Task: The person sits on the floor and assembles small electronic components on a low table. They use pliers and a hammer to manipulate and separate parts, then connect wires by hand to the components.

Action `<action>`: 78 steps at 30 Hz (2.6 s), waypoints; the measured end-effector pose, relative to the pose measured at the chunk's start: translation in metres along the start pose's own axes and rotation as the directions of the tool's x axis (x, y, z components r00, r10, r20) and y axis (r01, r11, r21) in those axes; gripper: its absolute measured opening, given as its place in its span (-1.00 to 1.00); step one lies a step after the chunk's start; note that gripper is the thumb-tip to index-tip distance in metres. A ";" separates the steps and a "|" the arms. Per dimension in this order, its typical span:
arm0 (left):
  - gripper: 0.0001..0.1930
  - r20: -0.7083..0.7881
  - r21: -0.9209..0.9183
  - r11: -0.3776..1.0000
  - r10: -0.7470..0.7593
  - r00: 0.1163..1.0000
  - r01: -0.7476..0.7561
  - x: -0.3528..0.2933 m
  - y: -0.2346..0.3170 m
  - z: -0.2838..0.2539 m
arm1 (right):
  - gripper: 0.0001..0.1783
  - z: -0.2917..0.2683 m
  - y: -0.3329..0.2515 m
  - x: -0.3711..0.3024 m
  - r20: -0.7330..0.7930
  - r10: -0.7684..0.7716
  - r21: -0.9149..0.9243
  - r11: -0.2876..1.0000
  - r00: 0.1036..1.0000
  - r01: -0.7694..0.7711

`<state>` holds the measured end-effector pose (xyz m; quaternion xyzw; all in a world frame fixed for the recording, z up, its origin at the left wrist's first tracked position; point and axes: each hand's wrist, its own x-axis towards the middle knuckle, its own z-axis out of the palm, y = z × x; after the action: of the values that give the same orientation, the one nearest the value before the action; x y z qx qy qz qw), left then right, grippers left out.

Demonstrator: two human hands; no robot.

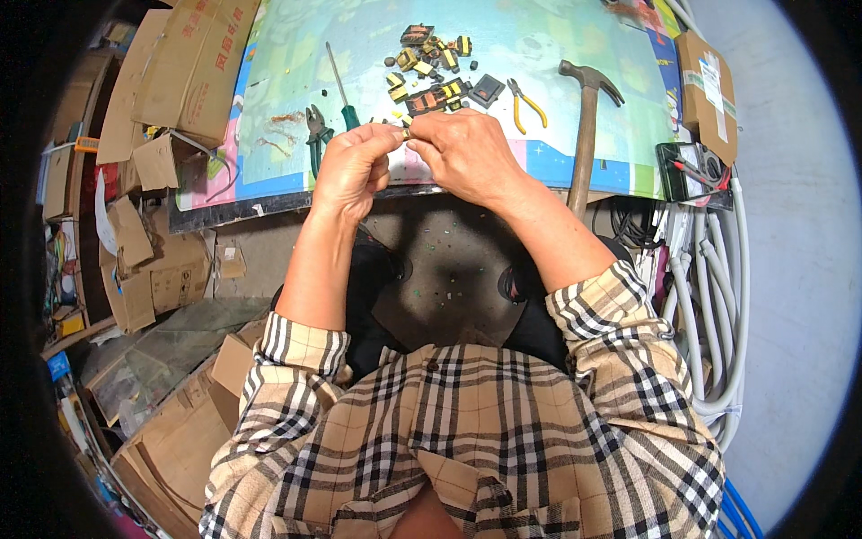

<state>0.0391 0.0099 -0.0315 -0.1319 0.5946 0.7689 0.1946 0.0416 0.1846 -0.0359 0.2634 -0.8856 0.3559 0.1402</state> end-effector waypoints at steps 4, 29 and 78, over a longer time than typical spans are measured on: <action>-0.87 -0.128 0.269 0.935 0.274 0.953 -0.232 -0.005 -0.005 0.014 | -0.85 -0.001 -0.003 0.000 0.029 0.023 -0.023 0.999 0.999 -0.023; -0.90 0.020 0.603 0.728 0.393 0.919 -0.324 -0.001 0.001 0.004 | -0.82 -0.025 0.015 0.008 0.039 0.369 0.001 0.929 0.929 -0.369; -0.89 0.011 0.655 0.678 0.432 0.902 -0.333 0.001 -0.006 0.003 | -0.86 -0.021 0.023 0.000 0.719 0.253 0.120 0.872 0.647 -0.474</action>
<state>0.0406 0.0146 -0.0362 0.0152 0.8477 0.5299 0.0185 0.0299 0.2137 -0.0337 0.2080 -0.8440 0.3835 -0.3120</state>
